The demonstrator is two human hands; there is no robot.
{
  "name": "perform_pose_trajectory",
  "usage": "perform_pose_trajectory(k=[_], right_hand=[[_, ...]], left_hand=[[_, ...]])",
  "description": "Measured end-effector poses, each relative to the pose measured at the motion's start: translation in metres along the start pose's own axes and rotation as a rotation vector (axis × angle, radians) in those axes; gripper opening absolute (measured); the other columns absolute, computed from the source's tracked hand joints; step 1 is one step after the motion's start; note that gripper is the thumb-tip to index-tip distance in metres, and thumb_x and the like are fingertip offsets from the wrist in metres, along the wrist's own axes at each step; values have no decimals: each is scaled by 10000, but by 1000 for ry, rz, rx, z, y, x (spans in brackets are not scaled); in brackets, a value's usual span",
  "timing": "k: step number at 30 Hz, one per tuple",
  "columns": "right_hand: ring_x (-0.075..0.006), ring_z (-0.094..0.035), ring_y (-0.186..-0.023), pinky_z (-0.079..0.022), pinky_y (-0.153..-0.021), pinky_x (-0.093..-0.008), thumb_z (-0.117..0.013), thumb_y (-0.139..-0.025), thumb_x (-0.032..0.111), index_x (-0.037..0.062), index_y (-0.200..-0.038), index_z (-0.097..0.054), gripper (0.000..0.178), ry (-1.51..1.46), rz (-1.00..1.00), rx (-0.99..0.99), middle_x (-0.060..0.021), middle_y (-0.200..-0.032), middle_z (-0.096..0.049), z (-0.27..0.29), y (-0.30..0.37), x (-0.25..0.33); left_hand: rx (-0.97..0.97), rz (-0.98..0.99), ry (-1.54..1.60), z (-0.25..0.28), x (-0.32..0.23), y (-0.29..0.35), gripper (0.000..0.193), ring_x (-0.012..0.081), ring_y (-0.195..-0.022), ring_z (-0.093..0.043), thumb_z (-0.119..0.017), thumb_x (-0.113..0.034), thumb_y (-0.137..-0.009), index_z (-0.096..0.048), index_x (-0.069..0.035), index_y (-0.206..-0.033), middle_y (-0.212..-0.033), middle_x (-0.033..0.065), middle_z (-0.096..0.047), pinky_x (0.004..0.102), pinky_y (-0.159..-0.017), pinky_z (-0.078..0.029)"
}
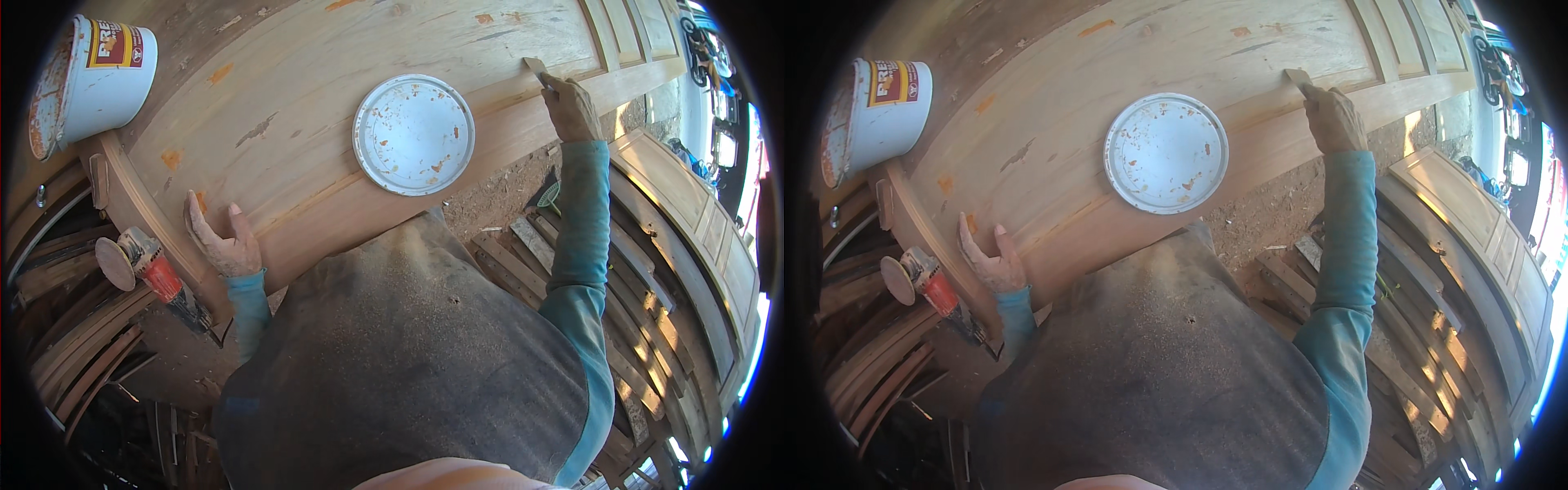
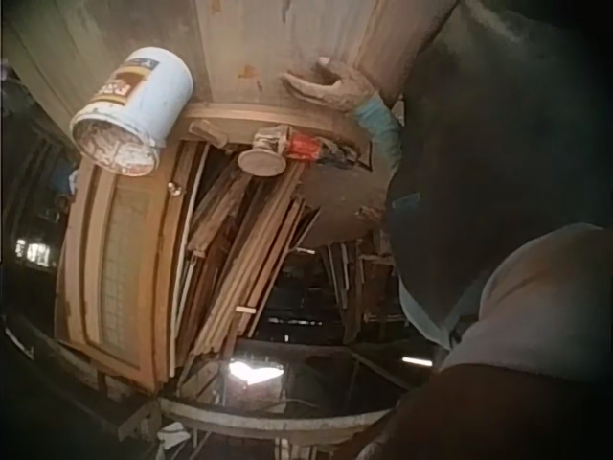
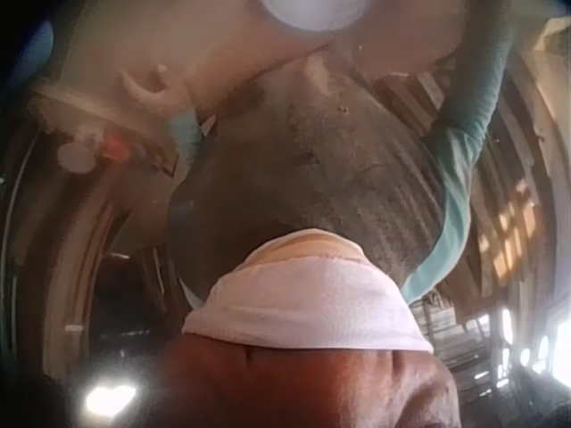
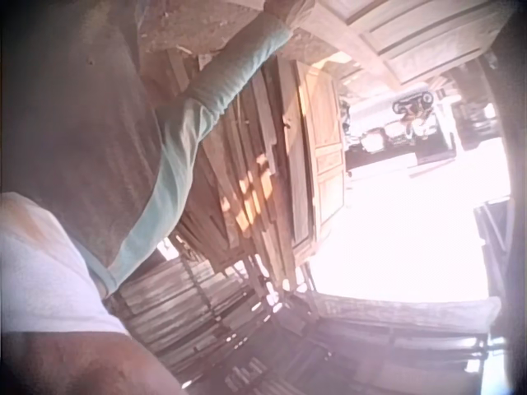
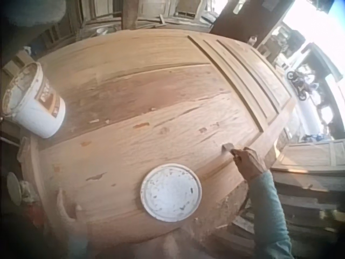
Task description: The person applies wood filler from a bucket to holes and cracks in a wooden door using a putty knife. They also move a bucket lid and a hand sander during the process.
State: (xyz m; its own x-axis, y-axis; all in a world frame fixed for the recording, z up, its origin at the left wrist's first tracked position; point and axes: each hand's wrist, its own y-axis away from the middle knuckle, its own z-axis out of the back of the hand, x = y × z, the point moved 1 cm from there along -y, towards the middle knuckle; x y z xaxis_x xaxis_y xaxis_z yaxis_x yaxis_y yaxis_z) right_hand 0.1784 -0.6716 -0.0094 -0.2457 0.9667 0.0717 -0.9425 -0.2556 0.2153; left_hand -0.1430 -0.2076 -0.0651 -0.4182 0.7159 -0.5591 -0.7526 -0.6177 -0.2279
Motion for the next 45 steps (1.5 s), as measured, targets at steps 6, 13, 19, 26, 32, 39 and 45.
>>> perform_pose_trajectory(k=[6, 13, 19, 26, 32, 39, 45], right_hand=[[-417, -689, -948, -532, -832, -514, -644, -985, 236, 125, -1287, -717, 330, -116, 66, -57, -223, -1013, -692, 0, 4, 42], [-413, -693, -940, -527, -813, -507, -670, -969, 207, 79, -1273, -714, 333, -76, 153, 44, -220, -966, -684, 2, 5, 43], [-361, -699, -884, -524, -796, -455, -674, -967, 196, 33, -1293, -702, 366, -279, 26, 58, -212, -946, -691, 33, 7, 53], [-313, -701, -857, -532, -786, -406, -700, -942, 156, 25, -1299, -704, 381, -434, 46, 79, -184, -958, -704, 27, 15, 54], [-347, -699, -866, -536, -788, -437, -720, -909, 143, 25, -1297, -700, 406, -394, 72, 142, -188, -948, -691, 21, 41, 77], [-370, -696, -883, -537, -790, -451, -726, -912, 164, 59, -1296, -707, 399, -365, 73, 17, -185, -960, -692, 13, 22, 61], [-368, -702, -913, -542, -818, -458, -717, -927, 205, 68, -1305, -708, 402, -303, 81, -113, -188, -1003, -709, 7, -35, 26]], left_hand=[[22, 12, -50, -1, 1, 0, 689, 412, -1426, -449, -705, -165, -934, -431, 22, -1538, -1530, 238, -489, 531, -1193, -361], [13, -27, -119, -5, 2, -1, 671, 410, -1422, -454, -704, -182, -931, -455, 19, -1521, -1518, 226, -505, 547, -1187, -357], [13, -22, -165, -7, 2, -3, 659, 411, -1418, -458, -706, -192, -922, -479, 13, -1506, -1509, 216, -518, 553, -1185, -358], [-3, -68, -187, -8, -6, -2, 635, 411, -1411, -467, -710, -184, -915, -507, 6, -1486, -1493, 200, -544, 557, -1188, -352], [85, -193, 49, -40, -64, -11, 592, 388, -1383, -496, -735, -187, -906, -556, -20, -1445, -1446, 150, -587, 539, -1175, -346], [341, -293, 193, -95, -141, -27, 537, 316, -1320, -544, -762, -217, -896, -614, -92, -1398, -1385, 94, -617, 509, -1137, -373], [395, -325, 200, -109, -151, -23, 408, 312, -1191, -585, -733, -139, -894, -669, -95, -1295, -1315, 75, -632, 483, -1063, -429]])
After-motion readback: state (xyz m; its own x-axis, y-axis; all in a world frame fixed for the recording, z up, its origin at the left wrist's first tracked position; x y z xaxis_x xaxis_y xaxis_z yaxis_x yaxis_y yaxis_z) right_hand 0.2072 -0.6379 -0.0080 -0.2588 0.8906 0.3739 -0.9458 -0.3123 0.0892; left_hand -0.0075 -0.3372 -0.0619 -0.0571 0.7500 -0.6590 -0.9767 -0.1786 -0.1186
